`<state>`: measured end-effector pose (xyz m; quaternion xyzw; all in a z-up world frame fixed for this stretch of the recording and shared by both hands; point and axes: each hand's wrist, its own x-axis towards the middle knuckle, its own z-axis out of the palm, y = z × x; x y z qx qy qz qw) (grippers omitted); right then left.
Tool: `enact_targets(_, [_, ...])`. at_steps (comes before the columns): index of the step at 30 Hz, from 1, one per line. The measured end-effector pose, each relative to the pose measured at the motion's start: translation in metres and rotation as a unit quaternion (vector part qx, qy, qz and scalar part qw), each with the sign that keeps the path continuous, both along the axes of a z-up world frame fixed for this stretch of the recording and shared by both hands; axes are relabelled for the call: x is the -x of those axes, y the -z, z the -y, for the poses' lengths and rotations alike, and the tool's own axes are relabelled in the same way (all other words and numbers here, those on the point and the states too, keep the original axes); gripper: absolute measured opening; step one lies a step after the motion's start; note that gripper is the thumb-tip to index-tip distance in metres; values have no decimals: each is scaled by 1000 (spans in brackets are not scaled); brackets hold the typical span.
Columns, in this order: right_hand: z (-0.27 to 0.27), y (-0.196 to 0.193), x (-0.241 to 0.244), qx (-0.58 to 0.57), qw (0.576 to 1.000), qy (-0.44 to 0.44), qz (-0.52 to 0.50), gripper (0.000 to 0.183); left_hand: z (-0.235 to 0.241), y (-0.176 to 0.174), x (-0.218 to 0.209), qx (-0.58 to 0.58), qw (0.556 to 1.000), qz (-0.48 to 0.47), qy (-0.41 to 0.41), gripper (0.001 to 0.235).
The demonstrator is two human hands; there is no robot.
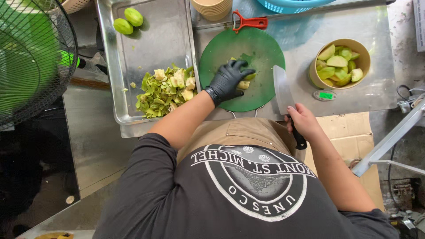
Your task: The person chops small green fruits on a cutting board using a knife and places the pieces into a bowl.
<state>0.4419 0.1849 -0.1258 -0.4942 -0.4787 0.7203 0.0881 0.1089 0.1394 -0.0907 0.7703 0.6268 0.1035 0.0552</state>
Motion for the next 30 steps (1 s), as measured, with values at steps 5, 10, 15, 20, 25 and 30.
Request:
enact_targets(5, [6, 5, -10, 3, 999, 45, -31, 16, -23, 36, -6, 121, 991, 41, 31, 60])
enact_targets(10, [26, 1, -42, -20, 996, 82, -21, 17, -51, 42, 4, 51, 989, 122, 64, 45])
enact_targets(15, [55, -7, -72, 5, 978, 202, -54, 15, -96, 16, -66, 91, 853, 513, -24, 34])
enact_targets(20, [60, -19, -86, -25, 960, 267, -79, 13, -153, 4, -177, 69, 739, 669, 33, 30])
enact_targets(25, [59, -27, -105, -58, 948, 300, -85, 10, -160, -11, -197, 101, 934, 342, 6, 30])
enact_targets(30, [60, -30, -123, -73, 938, 334, -60, 11, -179, -34, -175, 25, 970, 229, 77, 27])
